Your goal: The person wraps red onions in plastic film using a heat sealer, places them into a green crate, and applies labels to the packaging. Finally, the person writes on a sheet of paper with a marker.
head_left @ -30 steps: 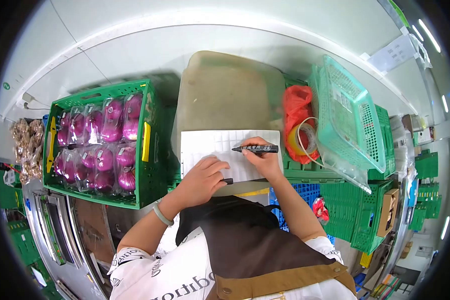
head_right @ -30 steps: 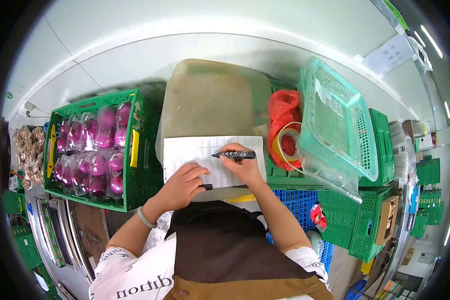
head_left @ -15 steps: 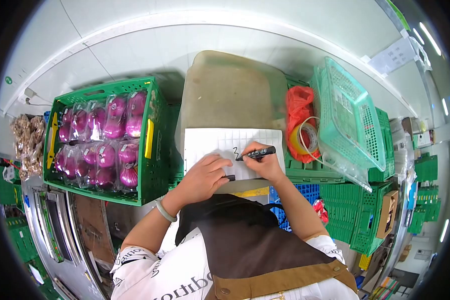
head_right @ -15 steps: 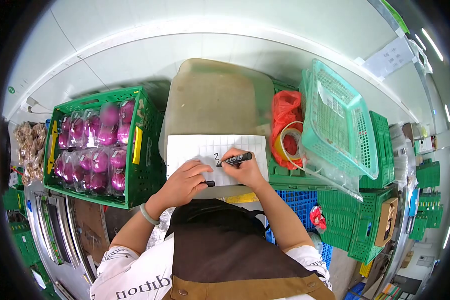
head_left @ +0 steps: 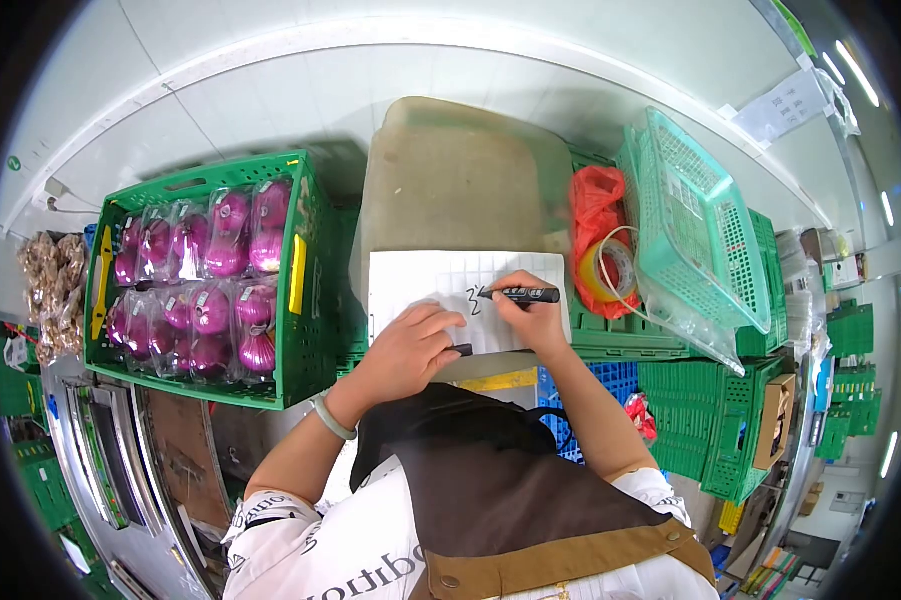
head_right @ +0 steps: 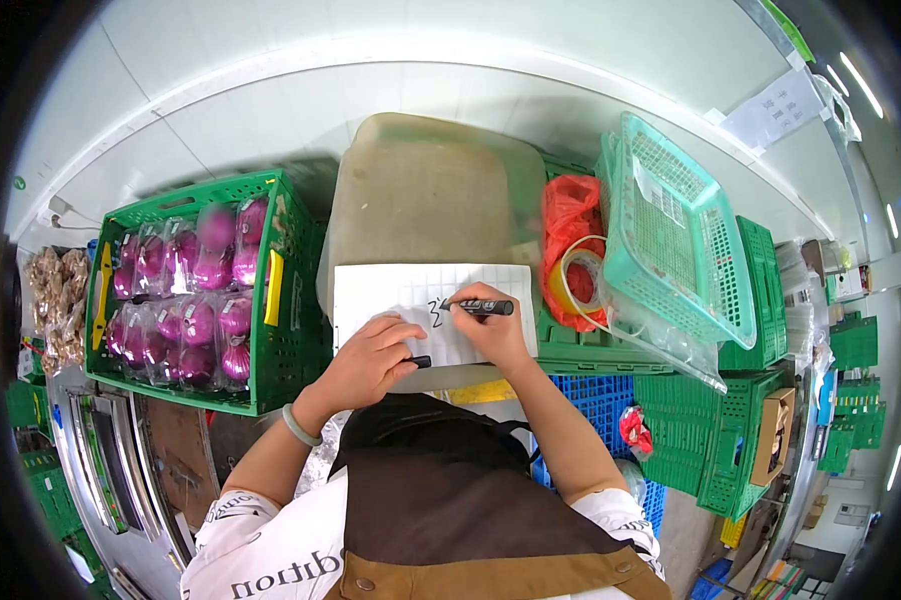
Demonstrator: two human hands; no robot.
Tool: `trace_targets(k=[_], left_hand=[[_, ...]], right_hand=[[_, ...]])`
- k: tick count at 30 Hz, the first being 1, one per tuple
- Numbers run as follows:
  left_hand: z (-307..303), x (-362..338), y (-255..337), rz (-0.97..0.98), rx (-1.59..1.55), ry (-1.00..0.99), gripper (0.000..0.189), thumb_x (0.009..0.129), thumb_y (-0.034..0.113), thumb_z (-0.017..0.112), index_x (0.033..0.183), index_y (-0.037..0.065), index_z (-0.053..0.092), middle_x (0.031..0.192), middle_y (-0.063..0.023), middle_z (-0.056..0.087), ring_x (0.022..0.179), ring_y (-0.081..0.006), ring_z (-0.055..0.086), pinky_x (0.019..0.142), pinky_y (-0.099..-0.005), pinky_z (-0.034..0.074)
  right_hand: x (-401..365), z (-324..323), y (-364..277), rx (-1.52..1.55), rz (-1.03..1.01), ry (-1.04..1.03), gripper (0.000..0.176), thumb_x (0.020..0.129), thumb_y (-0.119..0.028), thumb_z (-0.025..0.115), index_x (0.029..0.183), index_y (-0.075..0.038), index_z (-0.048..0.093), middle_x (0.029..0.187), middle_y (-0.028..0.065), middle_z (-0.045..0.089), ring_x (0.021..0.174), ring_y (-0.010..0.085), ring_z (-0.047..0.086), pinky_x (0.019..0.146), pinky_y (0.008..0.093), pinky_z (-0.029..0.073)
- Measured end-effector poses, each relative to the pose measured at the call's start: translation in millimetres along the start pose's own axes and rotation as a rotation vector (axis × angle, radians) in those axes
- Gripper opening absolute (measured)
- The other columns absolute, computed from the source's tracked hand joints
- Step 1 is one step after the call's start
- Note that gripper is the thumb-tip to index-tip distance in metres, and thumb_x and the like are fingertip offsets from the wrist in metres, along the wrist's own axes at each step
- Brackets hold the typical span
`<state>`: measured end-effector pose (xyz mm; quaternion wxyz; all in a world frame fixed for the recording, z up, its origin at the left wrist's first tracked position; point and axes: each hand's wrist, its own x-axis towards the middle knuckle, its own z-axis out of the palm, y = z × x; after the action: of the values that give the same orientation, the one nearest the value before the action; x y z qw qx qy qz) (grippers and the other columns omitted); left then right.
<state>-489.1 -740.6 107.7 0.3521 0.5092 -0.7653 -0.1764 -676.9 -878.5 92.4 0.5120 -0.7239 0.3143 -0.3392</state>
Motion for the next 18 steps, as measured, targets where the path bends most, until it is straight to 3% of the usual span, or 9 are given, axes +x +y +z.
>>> trace_targets(k=[16, 18], left_hand=[[-2.8, 1.3, 2.7, -0.027, -0.033, 0.01, 0.019, 0.083, 0.015, 0.064, 0.076, 0.001, 0.054, 0.118, -0.0072, 0.057, 0.11, -0.0348, 0.051, 0.093, -0.0425, 0.043], [-1.8, 0.8, 1.8, -0.062, -0.071, 0.017, 0.018, 0.085, 0.015, 0.063, 0.078, 0.002, 0.054, 0.118, -0.0078, 0.058, 0.11, -0.0359, 0.051, 0.094, -0.0429, 0.043]], right_hand=[[-2.7, -0.9, -2.1, 0.026, 0.107, 0.023, 0.003, 0.078, -0.003, 0.064, 0.08, -0.002, 0.061, 0.073, -0.001, 0.058, 0.066, 0.005, 0.048, 0.059, 0.0215, 0.039], [-6.2, -5.8, 3.8, 0.053, 0.151, -0.046, 0.004, 0.078, -0.004, 0.065, 0.078, -0.003, 0.061, 0.073, -0.0006, 0.058, 0.066, 0.0054, 0.048, 0.059, 0.0217, 0.039]])
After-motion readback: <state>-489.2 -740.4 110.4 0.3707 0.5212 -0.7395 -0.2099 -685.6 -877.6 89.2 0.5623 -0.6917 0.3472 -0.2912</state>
